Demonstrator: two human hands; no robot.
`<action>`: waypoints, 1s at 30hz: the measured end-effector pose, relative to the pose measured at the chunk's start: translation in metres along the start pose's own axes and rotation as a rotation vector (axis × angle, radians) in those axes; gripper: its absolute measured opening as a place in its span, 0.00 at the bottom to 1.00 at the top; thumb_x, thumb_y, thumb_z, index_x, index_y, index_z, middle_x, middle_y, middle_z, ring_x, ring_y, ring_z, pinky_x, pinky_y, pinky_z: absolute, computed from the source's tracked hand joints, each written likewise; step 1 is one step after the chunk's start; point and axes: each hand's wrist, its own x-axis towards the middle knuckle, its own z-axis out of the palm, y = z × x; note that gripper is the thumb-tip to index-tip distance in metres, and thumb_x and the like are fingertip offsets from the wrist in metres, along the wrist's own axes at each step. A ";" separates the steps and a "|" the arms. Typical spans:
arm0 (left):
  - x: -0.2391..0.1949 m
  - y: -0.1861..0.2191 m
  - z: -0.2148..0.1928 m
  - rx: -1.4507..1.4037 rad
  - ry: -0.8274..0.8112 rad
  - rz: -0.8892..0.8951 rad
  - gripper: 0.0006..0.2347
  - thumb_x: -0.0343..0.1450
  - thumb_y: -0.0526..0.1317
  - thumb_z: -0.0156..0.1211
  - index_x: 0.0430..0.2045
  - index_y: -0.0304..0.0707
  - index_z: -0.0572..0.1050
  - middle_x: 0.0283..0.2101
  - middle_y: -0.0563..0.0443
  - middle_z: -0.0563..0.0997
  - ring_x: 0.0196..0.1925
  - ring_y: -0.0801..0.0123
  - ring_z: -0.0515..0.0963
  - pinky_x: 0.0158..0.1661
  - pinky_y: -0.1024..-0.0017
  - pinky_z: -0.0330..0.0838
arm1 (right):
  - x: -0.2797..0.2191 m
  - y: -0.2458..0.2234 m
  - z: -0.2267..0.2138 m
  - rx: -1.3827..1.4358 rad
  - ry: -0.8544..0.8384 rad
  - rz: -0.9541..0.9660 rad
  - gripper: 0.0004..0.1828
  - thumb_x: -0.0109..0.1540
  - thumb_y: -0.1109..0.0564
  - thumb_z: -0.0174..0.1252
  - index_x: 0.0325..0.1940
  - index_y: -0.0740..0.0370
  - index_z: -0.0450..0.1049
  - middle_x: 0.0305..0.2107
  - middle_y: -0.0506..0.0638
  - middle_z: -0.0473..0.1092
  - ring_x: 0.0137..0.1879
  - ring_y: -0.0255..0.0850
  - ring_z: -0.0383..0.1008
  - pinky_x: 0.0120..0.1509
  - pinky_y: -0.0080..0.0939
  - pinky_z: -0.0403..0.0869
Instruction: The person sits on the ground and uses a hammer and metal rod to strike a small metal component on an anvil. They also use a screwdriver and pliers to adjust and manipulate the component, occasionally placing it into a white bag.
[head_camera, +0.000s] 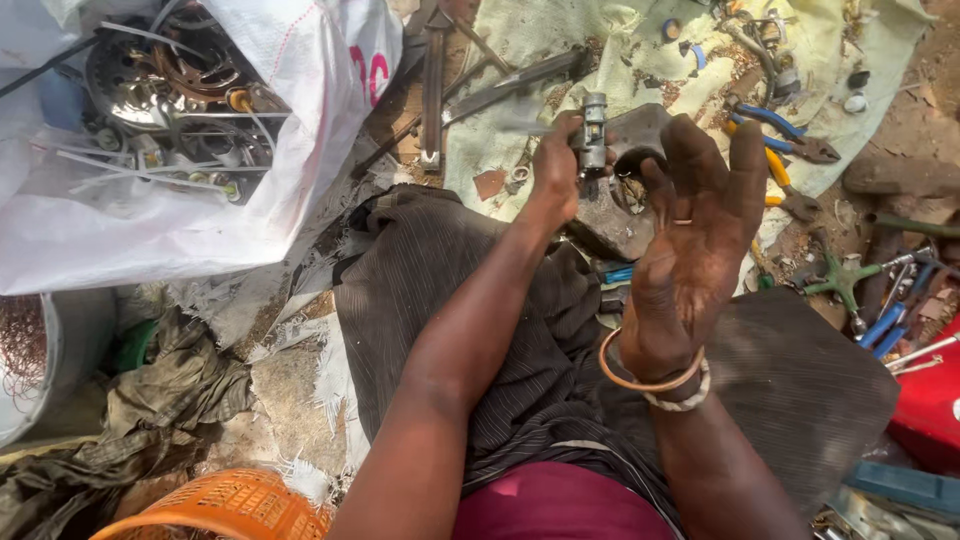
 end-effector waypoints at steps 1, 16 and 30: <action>-0.003 0.003 -0.007 -0.076 -0.058 -0.014 0.15 0.76 0.45 0.40 0.46 0.31 0.67 0.32 0.38 0.80 0.26 0.61 0.77 0.26 0.63 0.76 | 0.000 0.002 -0.006 -0.061 0.004 0.020 0.30 0.79 0.47 0.58 0.79 0.56 0.52 0.65 0.55 0.65 0.72 0.41 0.66 0.77 0.42 0.69; -0.034 0.026 0.030 -0.087 -0.556 -0.083 0.15 0.81 0.42 0.46 0.58 0.31 0.68 0.47 0.38 0.81 0.45 0.59 0.84 0.45 0.62 0.81 | -0.033 0.059 -0.079 -0.222 0.177 0.547 0.19 0.69 0.56 0.60 0.60 0.71 0.72 0.50 0.59 0.77 0.56 0.43 0.80 0.61 0.42 0.80; -0.053 0.032 0.044 0.086 -0.664 0.002 0.22 0.80 0.54 0.52 0.61 0.38 0.66 0.57 0.40 0.80 0.56 0.61 0.82 0.53 0.61 0.82 | -0.002 0.086 -0.050 -0.038 0.249 0.462 0.28 0.64 0.68 0.66 0.67 0.74 0.66 0.54 0.60 0.74 0.60 0.43 0.78 0.65 0.40 0.79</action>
